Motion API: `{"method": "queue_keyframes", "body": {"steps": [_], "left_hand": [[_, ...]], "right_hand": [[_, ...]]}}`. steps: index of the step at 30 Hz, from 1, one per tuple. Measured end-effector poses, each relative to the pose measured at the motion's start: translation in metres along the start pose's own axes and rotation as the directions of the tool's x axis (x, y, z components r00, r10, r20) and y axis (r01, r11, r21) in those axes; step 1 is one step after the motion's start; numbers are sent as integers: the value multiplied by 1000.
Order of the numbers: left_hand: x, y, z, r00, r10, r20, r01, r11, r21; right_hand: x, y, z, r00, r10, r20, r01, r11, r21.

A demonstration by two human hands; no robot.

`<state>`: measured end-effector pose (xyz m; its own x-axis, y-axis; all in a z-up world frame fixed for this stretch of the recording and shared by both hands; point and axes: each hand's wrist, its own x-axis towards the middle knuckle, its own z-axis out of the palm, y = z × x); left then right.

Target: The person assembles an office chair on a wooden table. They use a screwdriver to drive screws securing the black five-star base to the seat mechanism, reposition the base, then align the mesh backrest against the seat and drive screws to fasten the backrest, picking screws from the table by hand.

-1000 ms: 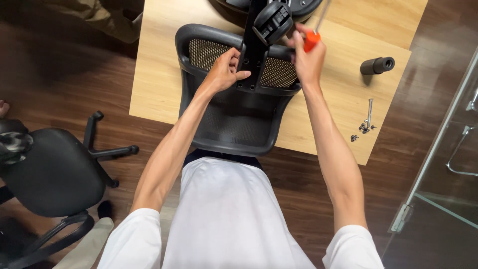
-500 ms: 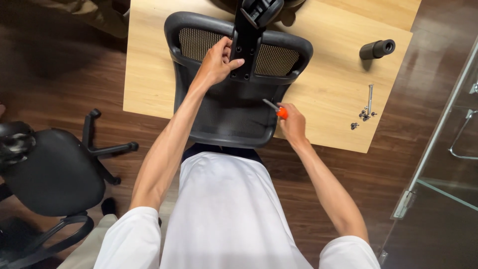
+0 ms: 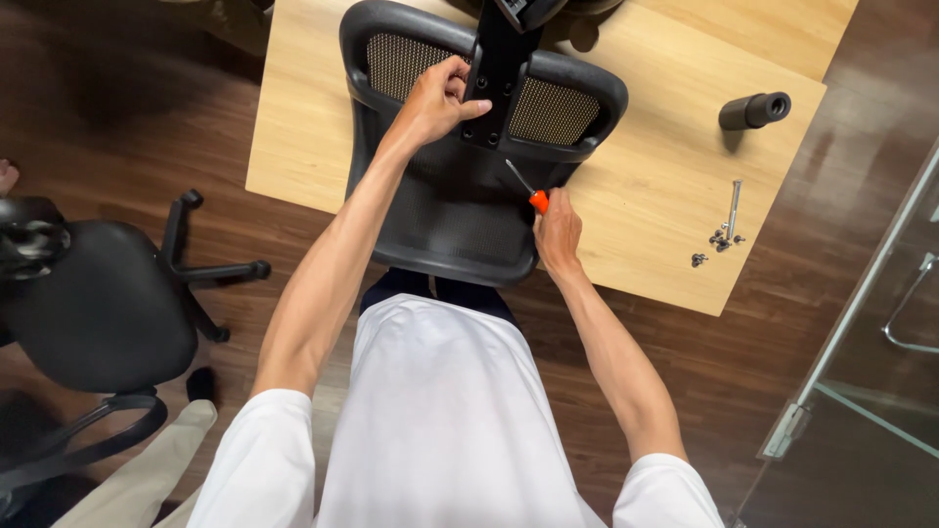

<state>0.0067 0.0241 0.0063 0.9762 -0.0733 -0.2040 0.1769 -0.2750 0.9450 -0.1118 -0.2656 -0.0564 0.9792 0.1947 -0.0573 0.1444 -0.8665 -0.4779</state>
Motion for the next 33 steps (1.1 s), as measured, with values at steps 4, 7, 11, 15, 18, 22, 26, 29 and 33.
{"method": "queue_keyframes", "body": {"steps": [4, 7, 11, 15, 18, 22, 26, 29, 33], "left_hand": [[-2, 0, 2, 1000, 18, -8, -18, 1000, 7], [1, -2, 2, 1000, 28, -6, -28, 1000, 2], [-4, -4, 3, 999, 46, -24, -45, 999, 30], [0, -6, 5, 998, 41, -42, -38, 997, 66], [-2, 3, 2, 997, 62, -43, -60, 997, 50], [0, -4, 4, 999, 40, -22, -38, 996, 83], [2, -6, 5, 999, 31, -29, -28, 993, 113], [4, -9, 6, 999, 35, -37, -29, 990, 139], [7, -13, 6, 999, 24, -40, -19, 992, 121]], "right_hand": [[-6, 5, 4, 997, -56, -46, 55, 998, -6], [-7, 0, 3, 997, -13, -74, 12, 1000, -7], [-11, -14, -3, 999, 29, -32, -29, 1000, -11], [-10, -19, 4, 996, 80, -33, -82, 996, -48], [-10, -23, 9, 990, 135, -40, -137, 989, -56], [-18, -19, 16, 987, 147, -60, -152, 984, -93], [-23, -29, 11, 994, 98, -46, -102, 992, -81], [-24, -28, 15, 992, 121, -32, -124, 989, -78], [-24, -31, 12, 995, 99, -34, -101, 993, -68]]}}
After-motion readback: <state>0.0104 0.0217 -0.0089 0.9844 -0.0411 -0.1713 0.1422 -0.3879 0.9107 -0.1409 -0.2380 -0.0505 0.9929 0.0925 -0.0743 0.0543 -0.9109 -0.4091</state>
